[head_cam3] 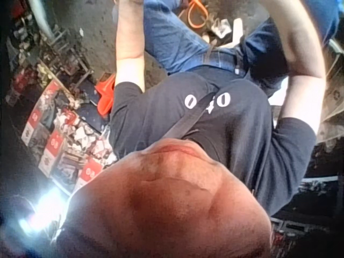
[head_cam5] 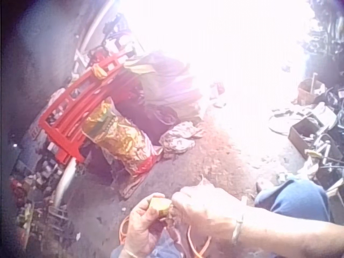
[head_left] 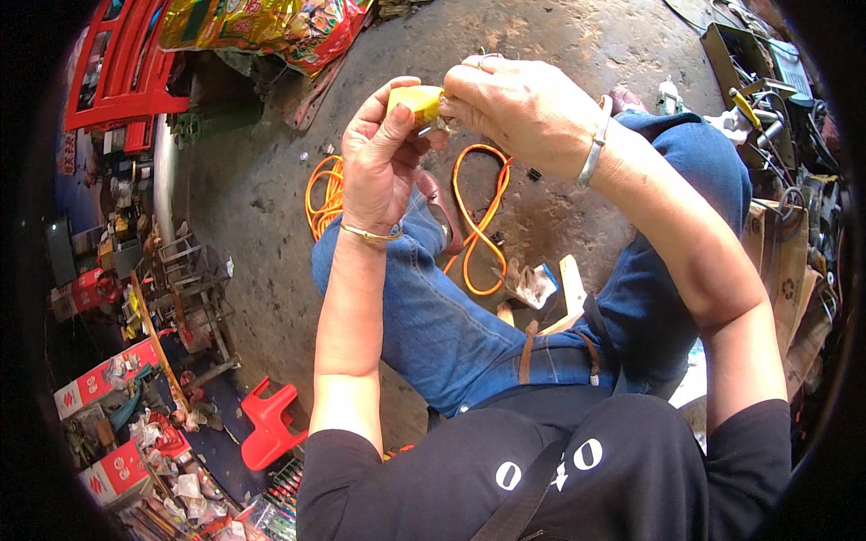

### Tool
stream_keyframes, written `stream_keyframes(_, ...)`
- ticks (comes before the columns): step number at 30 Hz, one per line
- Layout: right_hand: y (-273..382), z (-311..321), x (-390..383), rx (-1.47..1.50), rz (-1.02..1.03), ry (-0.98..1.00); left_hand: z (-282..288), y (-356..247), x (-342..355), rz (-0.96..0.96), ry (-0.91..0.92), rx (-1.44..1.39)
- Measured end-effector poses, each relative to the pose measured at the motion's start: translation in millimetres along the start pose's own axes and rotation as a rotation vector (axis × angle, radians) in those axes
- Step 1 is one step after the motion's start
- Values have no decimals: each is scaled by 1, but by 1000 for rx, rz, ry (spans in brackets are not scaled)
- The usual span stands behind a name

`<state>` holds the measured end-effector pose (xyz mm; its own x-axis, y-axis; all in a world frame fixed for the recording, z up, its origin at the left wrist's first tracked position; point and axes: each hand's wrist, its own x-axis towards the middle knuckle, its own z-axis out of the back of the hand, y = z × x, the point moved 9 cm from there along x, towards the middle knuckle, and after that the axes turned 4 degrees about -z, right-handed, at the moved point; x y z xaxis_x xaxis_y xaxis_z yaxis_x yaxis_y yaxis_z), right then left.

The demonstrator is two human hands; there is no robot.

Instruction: The person sits on the floor and uses a soldering iron to heat and attach a small metal connector to the end of an orange wire. They then insert the connector into a yellow plastic housing and continue to solder additional wire ends.

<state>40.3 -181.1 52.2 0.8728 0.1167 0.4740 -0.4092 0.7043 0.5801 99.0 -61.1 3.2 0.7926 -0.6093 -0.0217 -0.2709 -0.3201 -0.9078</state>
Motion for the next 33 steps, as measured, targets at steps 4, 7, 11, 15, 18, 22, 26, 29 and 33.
stream_keyframes(4,1,4,-1,17,27,-19,-3,-1,-2,2,18,-28)
stream_keyframes(7,1,4,-2,56,32,-29,-5,3,-4,14,26,-74)
stream_keyframes(11,1,4,-3,101,27,-52,-6,4,-6,14,30,-101)
stream_keyframes(15,-1,5,-1,158,-27,-41,-7,-3,-6,-78,-22,-50)
stream_keyframes(18,-8,4,1,226,-116,17,-10,-2,-5,-93,-33,-77)
stream_keyframes(22,-6,15,1,184,-34,-36,-9,-1,-3,-66,-24,-176)
stream_keyframes(26,-4,14,-2,124,29,-44,-6,2,-3,-33,-34,-131)
stream_keyframes(29,-2,13,-4,100,43,-48,-4,4,-4,-15,-55,-118)
stream_keyframes(33,0,6,-4,-21,31,6,-2,6,-5,42,-20,-119)
